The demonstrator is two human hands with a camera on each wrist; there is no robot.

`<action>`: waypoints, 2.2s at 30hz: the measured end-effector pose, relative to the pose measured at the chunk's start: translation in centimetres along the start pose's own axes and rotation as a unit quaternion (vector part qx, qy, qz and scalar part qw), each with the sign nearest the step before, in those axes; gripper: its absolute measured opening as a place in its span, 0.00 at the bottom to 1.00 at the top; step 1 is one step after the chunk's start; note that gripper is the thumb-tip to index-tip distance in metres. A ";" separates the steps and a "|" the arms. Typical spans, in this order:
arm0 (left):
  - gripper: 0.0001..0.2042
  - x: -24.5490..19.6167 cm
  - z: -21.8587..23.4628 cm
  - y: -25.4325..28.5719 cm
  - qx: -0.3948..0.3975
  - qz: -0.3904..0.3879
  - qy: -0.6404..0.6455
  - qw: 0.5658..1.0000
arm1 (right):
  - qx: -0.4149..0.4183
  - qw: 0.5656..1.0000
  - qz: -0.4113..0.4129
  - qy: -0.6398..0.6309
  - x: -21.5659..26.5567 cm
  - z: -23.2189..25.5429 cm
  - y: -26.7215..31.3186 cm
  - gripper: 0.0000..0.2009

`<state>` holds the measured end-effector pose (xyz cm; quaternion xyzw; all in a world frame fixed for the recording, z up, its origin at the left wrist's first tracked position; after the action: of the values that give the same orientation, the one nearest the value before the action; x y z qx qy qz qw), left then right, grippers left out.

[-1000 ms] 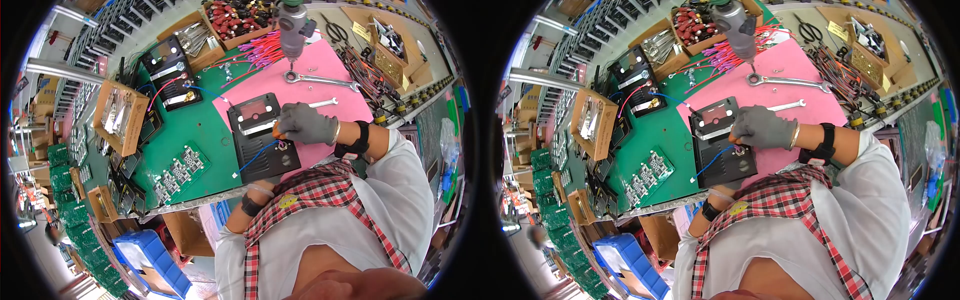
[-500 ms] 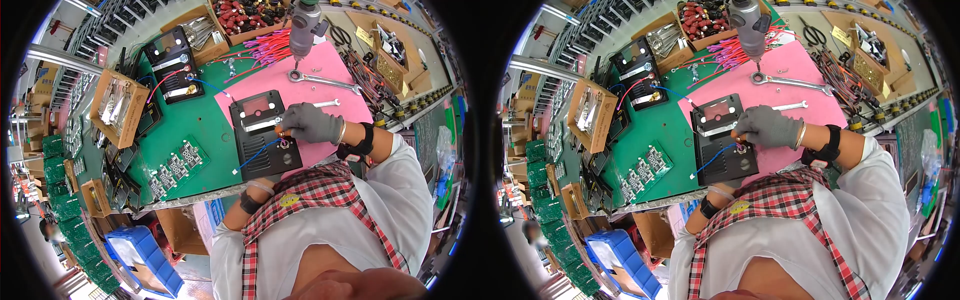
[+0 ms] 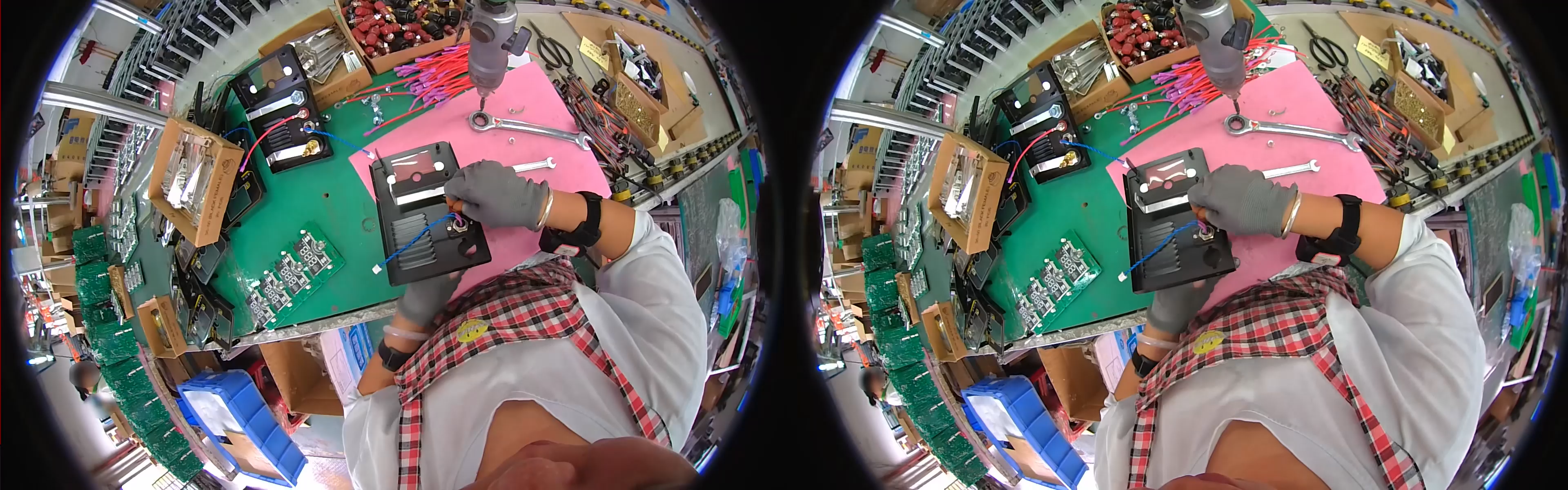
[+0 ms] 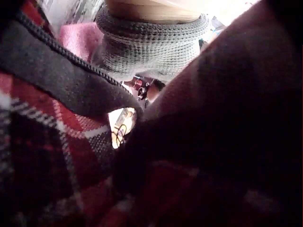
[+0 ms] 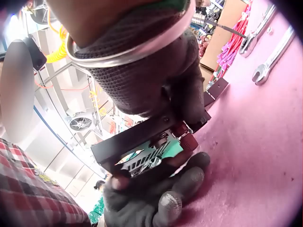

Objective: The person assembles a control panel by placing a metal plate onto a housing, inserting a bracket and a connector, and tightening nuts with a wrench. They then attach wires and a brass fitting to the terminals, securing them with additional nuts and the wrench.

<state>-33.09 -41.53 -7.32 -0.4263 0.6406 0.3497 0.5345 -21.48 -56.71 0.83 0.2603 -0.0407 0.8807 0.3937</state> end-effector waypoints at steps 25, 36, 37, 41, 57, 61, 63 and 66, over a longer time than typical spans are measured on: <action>0.13 -0.6 -0.5 1.5 -0.140 0.030 0.059 0.988 | 0.030 0.999 0.030 -0.018 0.0 0.7 0.3 0.08; 0.20 -1.2 -0.6 1.3 -0.129 0.036 0.141 0.981 | 0.097 0.990 -0.019 0.102 1.8 1.8 -0.4 0.06; 0.21 -1.0 -0.5 1.1 -0.114 0.033 0.159 0.980 | 0.096 0.991 -0.017 0.095 1.7 2.1 -0.2 0.07; 0.25 -1.9 -0.9 0.3 -0.081 0.012 0.255 0.964 | -0.080 0.996 -0.032 -0.002 -4.2 3.0 1.1 0.08; 0.17 -2.2 -1.8 -0.1 -0.134 -0.026 0.211 0.968 | -0.041 0.992 0.063 -0.102 -2.4 3.1 1.6 0.09; 0.19 -1.0 -1.2 0.4 -0.121 -0.008 0.172 0.978 | 0.045 0.997 0.053 0.018 0.4 1.3 0.2 0.08; 0.24 -0.8 -1.0 0.4 -0.100 0.002 0.212 0.972 | 0.063 0.994 0.060 0.061 0.4 0.9 -0.2 0.07; 0.28 -1.1 -0.7 0.5 -0.073 0.023 0.178 0.981 | 0.082 0.992 0.047 0.086 0.9 1.3 -0.3 0.06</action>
<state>-33.76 -41.74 -6.09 -0.5051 0.7079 0.3257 0.3709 -21.23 -56.25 2.38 0.2130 0.0534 0.9176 0.3314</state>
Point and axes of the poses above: each hand's wrist, its own y-axis away from the middle knuckle, its own z-axis out of the back of the hand, x = y × z, the point moved 1 cm from there along -y, towards the middle knuckle, and after that the axes turned 4 degrees about -z, right-handed, at the moved point
